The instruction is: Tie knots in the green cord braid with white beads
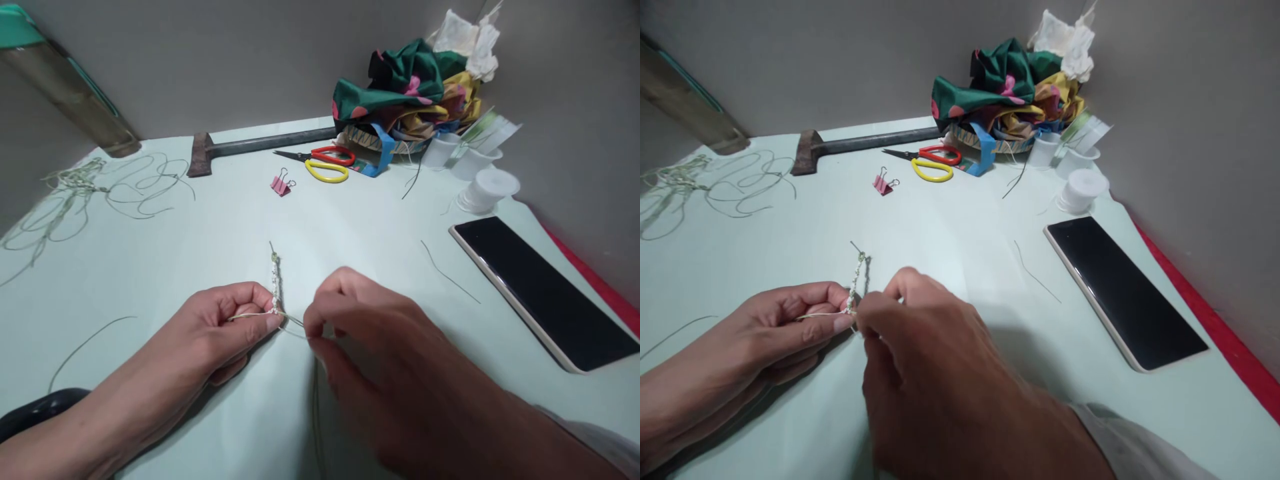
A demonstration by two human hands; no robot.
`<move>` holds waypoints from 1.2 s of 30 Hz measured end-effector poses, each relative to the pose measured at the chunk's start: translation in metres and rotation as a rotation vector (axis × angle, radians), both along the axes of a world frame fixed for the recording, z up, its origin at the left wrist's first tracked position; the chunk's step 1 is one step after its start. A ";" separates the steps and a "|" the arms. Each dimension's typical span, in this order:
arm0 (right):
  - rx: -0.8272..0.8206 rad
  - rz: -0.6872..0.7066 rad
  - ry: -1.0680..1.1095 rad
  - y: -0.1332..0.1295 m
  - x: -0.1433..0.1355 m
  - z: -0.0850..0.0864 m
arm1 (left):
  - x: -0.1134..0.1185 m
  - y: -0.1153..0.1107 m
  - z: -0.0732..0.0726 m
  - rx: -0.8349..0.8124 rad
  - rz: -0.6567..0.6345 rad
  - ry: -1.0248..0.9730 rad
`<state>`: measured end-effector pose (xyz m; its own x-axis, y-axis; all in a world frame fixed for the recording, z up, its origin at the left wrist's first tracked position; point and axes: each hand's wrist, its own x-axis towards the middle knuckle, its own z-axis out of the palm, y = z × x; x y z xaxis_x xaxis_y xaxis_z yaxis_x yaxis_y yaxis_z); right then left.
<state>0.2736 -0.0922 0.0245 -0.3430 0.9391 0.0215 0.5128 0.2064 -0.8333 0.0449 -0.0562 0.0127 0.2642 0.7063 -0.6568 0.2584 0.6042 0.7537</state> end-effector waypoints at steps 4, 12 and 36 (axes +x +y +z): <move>-0.162 0.000 0.047 0.006 0.004 0.006 | 0.000 -0.001 0.000 0.008 -0.002 0.013; -0.101 0.236 0.002 0.003 0.005 -0.004 | -0.004 -0.005 0.001 0.068 -0.026 0.091; 0.149 0.053 -0.007 0.014 -0.013 -0.033 | 0.008 -0.009 0.003 0.170 -0.013 0.061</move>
